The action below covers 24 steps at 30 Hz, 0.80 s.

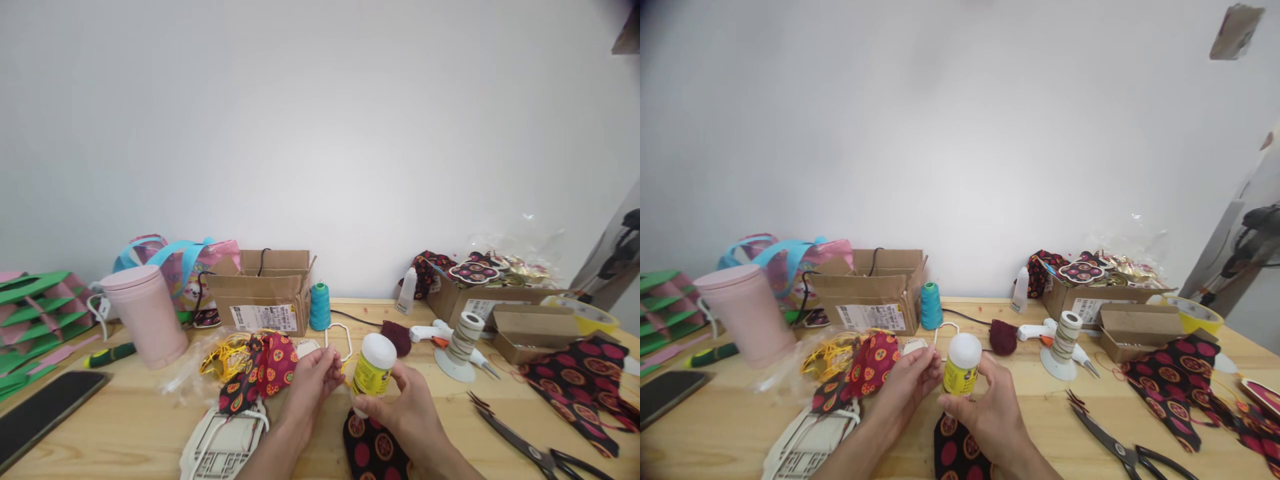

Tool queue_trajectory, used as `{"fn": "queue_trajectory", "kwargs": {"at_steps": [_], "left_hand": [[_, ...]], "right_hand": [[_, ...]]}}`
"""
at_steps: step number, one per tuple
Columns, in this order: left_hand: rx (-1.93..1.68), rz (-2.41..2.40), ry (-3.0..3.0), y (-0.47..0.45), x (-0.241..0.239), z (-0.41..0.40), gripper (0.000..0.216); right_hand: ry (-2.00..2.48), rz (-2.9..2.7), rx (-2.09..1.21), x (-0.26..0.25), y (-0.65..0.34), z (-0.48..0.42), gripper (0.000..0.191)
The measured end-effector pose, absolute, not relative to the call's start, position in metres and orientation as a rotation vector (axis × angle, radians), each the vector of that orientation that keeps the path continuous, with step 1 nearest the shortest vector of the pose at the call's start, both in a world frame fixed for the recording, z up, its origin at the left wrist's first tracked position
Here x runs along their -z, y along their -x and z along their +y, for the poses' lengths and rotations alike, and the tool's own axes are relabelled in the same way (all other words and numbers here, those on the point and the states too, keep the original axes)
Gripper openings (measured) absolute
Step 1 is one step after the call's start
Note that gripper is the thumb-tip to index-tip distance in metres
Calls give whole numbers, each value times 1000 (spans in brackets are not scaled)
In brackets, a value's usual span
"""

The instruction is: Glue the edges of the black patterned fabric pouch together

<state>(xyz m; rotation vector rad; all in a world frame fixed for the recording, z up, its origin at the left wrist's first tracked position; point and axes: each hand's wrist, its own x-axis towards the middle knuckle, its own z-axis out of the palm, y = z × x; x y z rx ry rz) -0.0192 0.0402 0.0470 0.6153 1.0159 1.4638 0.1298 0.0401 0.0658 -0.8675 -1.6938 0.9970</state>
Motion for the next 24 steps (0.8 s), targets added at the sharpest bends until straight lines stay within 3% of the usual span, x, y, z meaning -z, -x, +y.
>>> {"fn": "queue_trajectory", "kwargs": {"at_steps": [13,19,24], "left_hand": [[-1447,1036,-644,21,-47,39,32],[-1417,1107,-755,25,-57,38,36],[-1281,1242,-1045,26,-72,29,27]], "right_hand": [[869,-1571,-1130,-67,-128,43,28],[825,-1010,-1501,-63,-132,55,28],[788,-742,-1584,-61,-139,69,29]]}}
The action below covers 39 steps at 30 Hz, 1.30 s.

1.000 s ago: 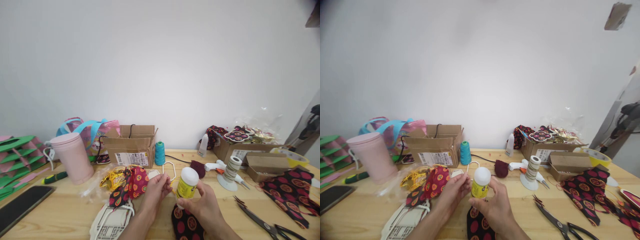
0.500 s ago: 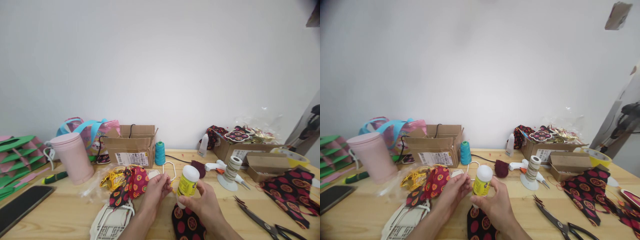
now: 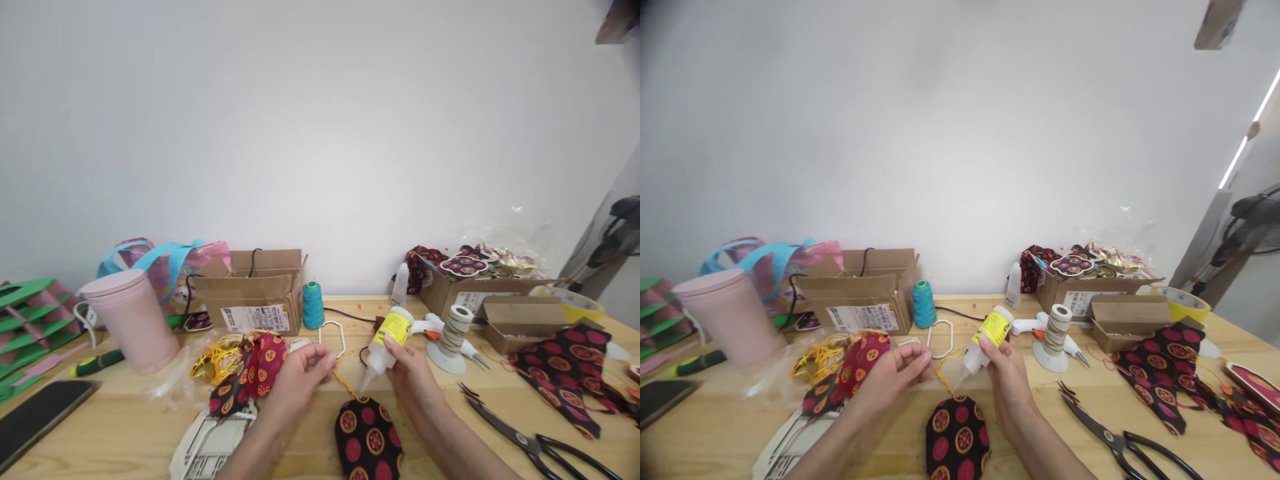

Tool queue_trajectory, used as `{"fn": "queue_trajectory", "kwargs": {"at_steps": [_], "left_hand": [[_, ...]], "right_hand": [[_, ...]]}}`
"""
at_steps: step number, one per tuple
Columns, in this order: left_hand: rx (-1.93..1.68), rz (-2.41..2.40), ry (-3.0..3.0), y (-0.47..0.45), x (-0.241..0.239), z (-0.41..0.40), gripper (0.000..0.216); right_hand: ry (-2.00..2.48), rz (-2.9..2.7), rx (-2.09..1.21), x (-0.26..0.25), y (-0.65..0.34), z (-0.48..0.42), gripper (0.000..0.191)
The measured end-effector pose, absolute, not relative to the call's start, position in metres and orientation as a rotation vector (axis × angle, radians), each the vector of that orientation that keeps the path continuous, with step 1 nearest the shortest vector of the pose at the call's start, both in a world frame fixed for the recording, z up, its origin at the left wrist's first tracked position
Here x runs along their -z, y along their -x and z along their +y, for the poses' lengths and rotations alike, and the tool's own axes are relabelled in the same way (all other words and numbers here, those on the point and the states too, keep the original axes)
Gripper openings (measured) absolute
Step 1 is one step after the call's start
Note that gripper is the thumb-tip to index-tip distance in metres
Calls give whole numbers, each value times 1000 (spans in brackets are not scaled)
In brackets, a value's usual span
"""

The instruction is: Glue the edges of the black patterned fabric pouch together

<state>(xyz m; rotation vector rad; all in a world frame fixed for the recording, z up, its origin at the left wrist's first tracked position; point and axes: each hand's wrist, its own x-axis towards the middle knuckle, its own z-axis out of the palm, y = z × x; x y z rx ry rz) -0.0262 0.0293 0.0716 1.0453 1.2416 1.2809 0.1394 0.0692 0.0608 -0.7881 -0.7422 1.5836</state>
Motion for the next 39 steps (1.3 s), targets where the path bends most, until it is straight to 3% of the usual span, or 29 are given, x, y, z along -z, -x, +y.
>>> {"fn": "queue_trajectory", "kwargs": {"at_steps": [5,24,33,39], "left_hand": [[-1140,1374,-1332,22,-66,14,8],[-1163,1375,-1435,26,-51,3,13],[-810,1447,-1861,15,-54,0,13],[-1134,1633,-1565,28,-47,9,17]], "right_hand": [[732,-557,-1676,-58,-139,75,34],[492,-241,-1855,-67,-149,79,16],[474,-257,-1880,-68,-144,74,23],[499,-265,-1869,-67,-146,75,23]]}}
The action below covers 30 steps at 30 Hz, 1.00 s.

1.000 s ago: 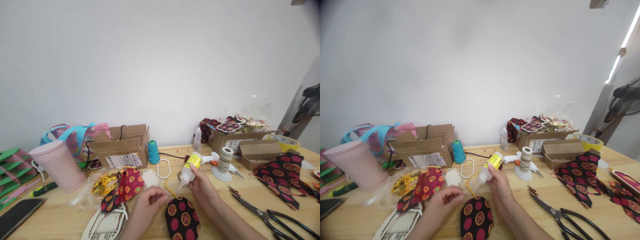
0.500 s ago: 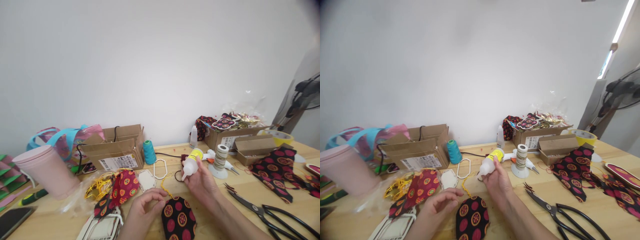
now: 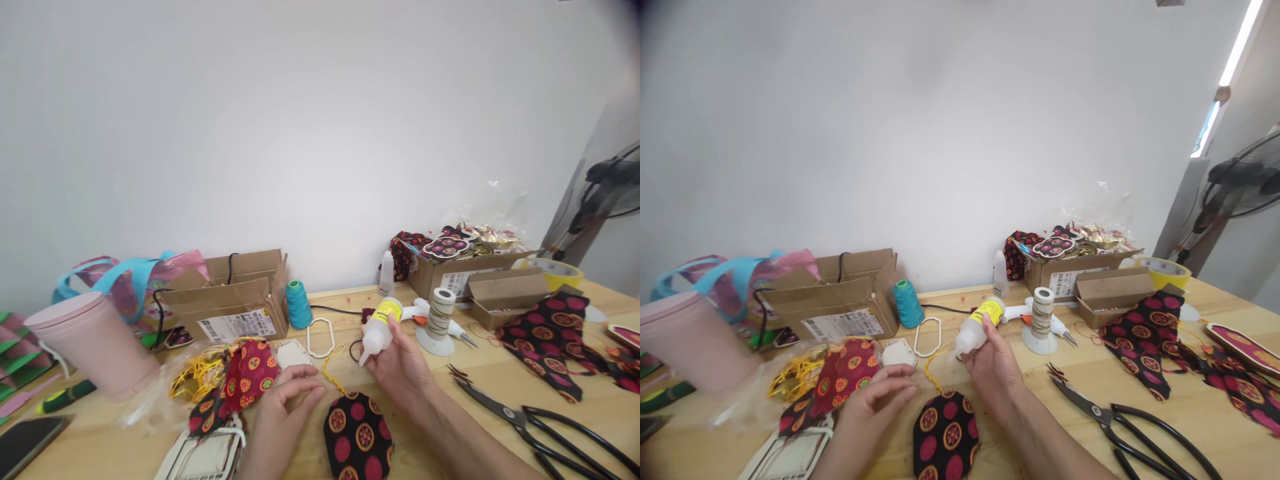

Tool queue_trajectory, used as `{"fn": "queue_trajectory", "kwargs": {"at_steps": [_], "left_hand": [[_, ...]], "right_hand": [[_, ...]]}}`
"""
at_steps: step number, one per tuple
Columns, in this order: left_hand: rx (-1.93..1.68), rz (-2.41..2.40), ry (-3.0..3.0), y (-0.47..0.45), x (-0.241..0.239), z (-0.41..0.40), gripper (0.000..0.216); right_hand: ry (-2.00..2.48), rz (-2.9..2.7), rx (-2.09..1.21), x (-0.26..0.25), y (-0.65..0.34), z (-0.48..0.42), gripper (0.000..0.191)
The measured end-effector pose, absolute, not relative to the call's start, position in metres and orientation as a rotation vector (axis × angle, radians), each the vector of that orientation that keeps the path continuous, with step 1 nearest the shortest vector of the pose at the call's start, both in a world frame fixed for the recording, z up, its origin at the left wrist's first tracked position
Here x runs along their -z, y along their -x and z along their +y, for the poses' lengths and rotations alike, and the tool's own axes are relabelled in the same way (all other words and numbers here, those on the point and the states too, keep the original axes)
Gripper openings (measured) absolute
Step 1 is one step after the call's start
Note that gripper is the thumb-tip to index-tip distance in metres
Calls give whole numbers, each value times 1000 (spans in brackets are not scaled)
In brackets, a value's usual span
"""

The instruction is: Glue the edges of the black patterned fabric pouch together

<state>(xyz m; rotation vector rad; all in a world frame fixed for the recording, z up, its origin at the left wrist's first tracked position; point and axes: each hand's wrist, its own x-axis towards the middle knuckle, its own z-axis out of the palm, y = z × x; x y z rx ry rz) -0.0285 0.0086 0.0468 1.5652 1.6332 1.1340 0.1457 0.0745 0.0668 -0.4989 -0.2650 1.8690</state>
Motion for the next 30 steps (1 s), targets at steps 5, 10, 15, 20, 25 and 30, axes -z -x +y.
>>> {"fn": "queue_trajectory", "kwargs": {"at_steps": [5,10,15,20,25,30], "left_hand": [[-977,1537,-1684,32,-43,5,15],[-807,1581,-1854,27,-43,3,16],[-785,1588,-1931,27,-42,4,17],[-777,1583,-1955,26,-41,5,17],[-826,1564,-1858,28,-42,5,19],[-828,1552,-1847,29,-46,5,21]], "right_hand": [[515,-277,-1868,-68,-145,74,20],[521,-276,-1869,-68,-144,73,20],[525,-267,-1876,-68,-144,72,18],[530,-265,-1876,-69,-143,72,20],[529,-271,-1871,-68,-144,73,23],[512,-272,-1883,-67,-144,74,21]]}}
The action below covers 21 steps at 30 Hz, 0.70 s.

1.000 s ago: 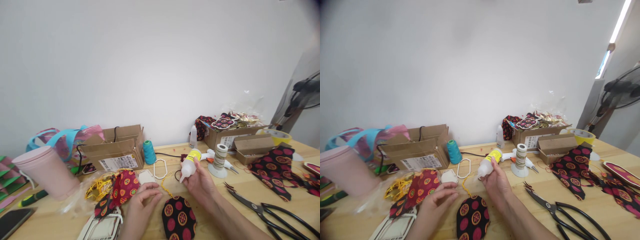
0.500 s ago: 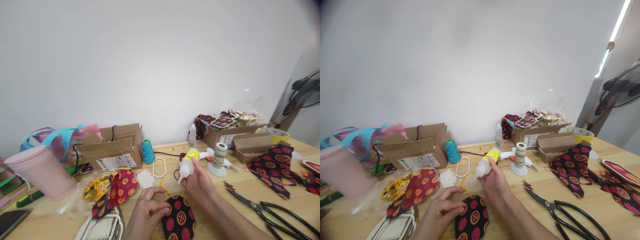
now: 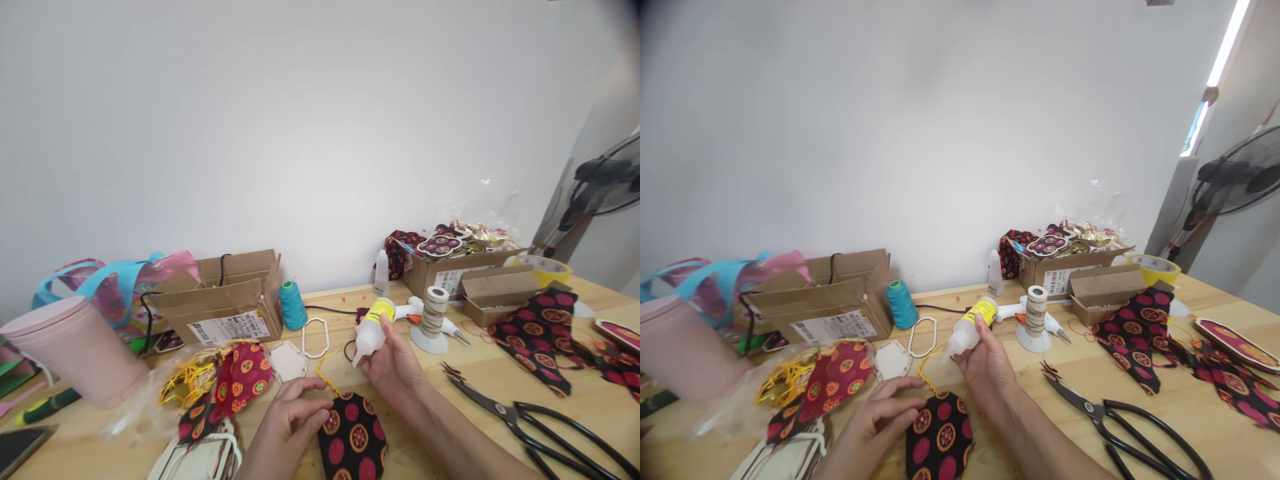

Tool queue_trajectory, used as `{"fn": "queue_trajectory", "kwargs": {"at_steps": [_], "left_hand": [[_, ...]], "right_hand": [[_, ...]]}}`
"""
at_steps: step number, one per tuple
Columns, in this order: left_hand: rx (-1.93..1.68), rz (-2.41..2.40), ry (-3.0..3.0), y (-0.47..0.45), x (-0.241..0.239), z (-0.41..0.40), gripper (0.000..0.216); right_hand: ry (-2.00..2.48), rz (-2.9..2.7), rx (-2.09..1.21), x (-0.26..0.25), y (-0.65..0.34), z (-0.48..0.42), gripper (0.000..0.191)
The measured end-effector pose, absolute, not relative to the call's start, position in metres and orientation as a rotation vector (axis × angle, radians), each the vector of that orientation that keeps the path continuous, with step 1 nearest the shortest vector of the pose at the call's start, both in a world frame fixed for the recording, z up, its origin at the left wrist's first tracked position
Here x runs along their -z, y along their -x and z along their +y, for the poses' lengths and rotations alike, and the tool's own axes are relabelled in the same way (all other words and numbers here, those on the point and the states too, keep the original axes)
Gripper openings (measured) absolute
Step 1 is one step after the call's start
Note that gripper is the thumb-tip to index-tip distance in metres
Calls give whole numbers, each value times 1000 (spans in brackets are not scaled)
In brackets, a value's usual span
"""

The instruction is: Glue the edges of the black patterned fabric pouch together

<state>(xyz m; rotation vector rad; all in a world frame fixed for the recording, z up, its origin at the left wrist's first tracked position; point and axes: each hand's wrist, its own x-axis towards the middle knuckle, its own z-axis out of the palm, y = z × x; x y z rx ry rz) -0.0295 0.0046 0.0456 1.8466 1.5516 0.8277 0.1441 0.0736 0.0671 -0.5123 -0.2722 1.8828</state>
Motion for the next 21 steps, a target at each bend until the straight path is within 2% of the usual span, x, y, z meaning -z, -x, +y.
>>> {"fn": "queue_trajectory", "kwargs": {"at_steps": [4,7,10,15,21], "left_hand": [[-729,1609,-1913,34,-53,-6,25],[-566,1654,-2019,43,-51,-17,37],[-431,1624,-2211,55,-32,-22,47],[-484,1545,-2751,65,5,-15,68],[-327,1559,-3014,55,-15,-20,67]], "right_hand": [[504,-255,-1882,-68,-144,72,19],[500,-239,-1876,-68,-143,72,17],[503,-227,-1881,-67,-141,73,17],[510,-222,-1878,-65,-141,73,16],[517,-222,-1862,-64,-142,75,12]]}}
